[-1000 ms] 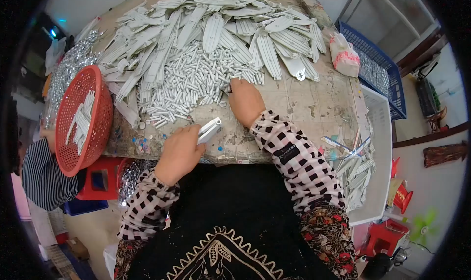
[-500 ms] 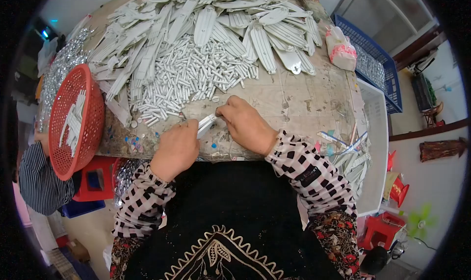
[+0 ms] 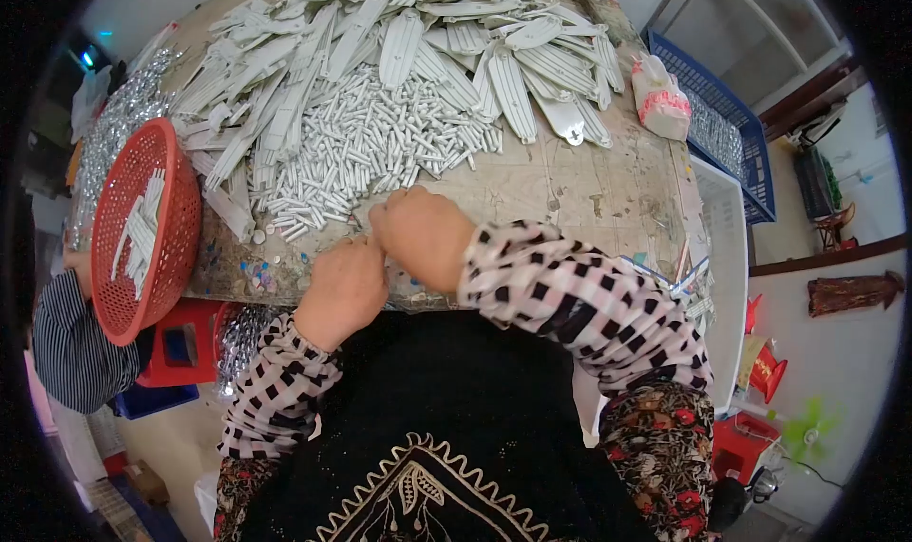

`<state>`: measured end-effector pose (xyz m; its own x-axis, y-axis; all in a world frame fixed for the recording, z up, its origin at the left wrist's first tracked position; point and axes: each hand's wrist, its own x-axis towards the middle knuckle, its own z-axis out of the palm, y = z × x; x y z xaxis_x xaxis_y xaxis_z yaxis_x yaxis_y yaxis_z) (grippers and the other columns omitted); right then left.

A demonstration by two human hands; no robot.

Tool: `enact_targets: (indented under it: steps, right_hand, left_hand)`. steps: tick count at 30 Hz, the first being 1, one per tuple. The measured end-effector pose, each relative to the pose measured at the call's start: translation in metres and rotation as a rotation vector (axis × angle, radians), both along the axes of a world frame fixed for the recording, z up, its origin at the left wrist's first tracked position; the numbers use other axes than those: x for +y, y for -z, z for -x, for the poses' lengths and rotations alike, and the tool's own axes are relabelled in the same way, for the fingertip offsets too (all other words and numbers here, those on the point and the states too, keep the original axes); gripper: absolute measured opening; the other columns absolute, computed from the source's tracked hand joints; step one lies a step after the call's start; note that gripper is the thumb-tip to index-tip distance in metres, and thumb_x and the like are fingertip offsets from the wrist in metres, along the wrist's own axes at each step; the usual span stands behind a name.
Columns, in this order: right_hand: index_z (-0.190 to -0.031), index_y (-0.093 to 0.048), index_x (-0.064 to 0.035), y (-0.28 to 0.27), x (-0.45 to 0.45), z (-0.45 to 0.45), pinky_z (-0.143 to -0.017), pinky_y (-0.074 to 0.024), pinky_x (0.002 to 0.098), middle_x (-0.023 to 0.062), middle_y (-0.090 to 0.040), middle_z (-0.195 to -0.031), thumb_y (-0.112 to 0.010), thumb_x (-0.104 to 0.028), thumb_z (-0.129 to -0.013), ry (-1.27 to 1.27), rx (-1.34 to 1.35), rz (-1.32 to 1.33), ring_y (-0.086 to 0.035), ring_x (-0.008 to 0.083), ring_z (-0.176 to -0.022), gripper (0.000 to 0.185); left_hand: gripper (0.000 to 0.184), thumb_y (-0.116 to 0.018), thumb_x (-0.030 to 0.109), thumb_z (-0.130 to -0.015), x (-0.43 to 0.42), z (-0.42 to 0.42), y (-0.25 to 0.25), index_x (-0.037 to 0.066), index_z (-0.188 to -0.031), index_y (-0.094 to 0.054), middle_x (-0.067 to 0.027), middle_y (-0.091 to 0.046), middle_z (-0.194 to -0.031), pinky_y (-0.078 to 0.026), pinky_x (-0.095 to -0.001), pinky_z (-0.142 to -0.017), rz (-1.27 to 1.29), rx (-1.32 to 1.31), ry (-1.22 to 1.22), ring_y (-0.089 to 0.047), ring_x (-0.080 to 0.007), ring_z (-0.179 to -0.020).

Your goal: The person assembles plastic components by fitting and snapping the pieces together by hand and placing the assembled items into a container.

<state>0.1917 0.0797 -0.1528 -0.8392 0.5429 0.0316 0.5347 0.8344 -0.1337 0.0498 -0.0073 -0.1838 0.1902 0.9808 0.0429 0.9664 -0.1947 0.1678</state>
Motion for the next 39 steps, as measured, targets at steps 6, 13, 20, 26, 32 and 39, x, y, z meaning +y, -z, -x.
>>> enact_targets:
  steps: [6,13,20,26,32,39]
  right_hand:
    - [-0.106,-0.061,-0.0005,0.006,0.051,0.002,-0.066,-0.0481,0.0402,0.0183,-0.063,-0.077,-0.053,-0.029,-0.095,0.194,0.595,0.356,-0.061,0.0321,-0.070,0.031]
    - [-0.092,-0.059,-0.0009,0.060,0.037,0.034,-0.073,-0.0450,0.0513,0.0246,-0.063,-0.082,-0.044,-0.031,-0.099,0.325,0.533,0.518,-0.060,0.0439,-0.082,0.035]
    - [-0.092,-0.062,-0.0063,0.059,0.031,0.035,-0.070,-0.0474,0.0501,0.0194,-0.066,-0.083,-0.047,-0.032,-0.097,0.361,0.406,0.395,-0.063,0.0393,-0.081,0.030]
    - [-0.094,-0.060,-0.0009,0.050,0.028,0.028,-0.067,-0.0470,0.0385,0.0157,-0.062,-0.080,-0.053,-0.035,-0.096,0.421,0.846,0.604,-0.059,0.0289,-0.071,0.035]
    - [-0.120,-0.047,-0.0010,0.038,-0.059,-0.034,-0.062,-0.0440,0.0248,0.0061,-0.061,-0.091,-0.056,-0.028,-0.097,0.463,1.114,0.957,-0.054,0.0118,-0.070,0.037]
    - [-0.123,-0.045,-0.0031,0.024,-0.096,-0.109,-0.056,-0.0474,0.0238,0.0062,-0.063,-0.084,-0.057,-0.026,-0.097,0.546,0.854,1.338,-0.060,0.0105,-0.064,0.036]
  left_hand:
    - [0.013,-0.056,0.008,-0.079,-0.004,-0.003,-0.004,0.003,-0.091,-0.053,-0.0144,-0.063,-0.080,-0.051,-0.0407,-0.062,0.019,0.013,-0.022,-0.063,-0.0307,-0.078]
    - [0.012,-0.057,0.008,-0.077,-0.002,-0.002,-0.002,0.004,-0.089,-0.053,-0.0115,-0.062,-0.078,-0.053,-0.0376,-0.059,-0.021,0.046,0.003,-0.063,-0.0267,-0.077]
    - [0.015,-0.057,0.005,-0.076,0.003,0.001,-0.004,0.002,-0.090,-0.054,-0.0144,-0.064,-0.081,-0.052,-0.0404,-0.064,0.021,-0.001,0.055,-0.064,-0.0303,-0.078]
    - [0.022,-0.060,0.009,-0.078,-0.003,0.004,-0.005,0.000,-0.098,-0.055,-0.0191,-0.063,-0.087,-0.050,-0.0426,-0.071,0.038,-0.115,-0.010,-0.062,-0.0355,-0.082]
    - [0.033,-0.066,0.012,-0.088,0.007,-0.015,-0.008,0.005,-0.117,-0.052,-0.0108,-0.065,-0.096,-0.052,-0.0331,-0.076,0.158,-1.896,-0.335,-0.064,-0.0216,-0.085]
    - [0.043,-0.069,0.018,-0.089,0.016,-0.073,0.000,0.006,-0.124,-0.048,-0.0085,-0.063,-0.105,-0.051,-0.0328,-0.083,0.550,-2.073,-0.202,-0.062,-0.0181,-0.095]
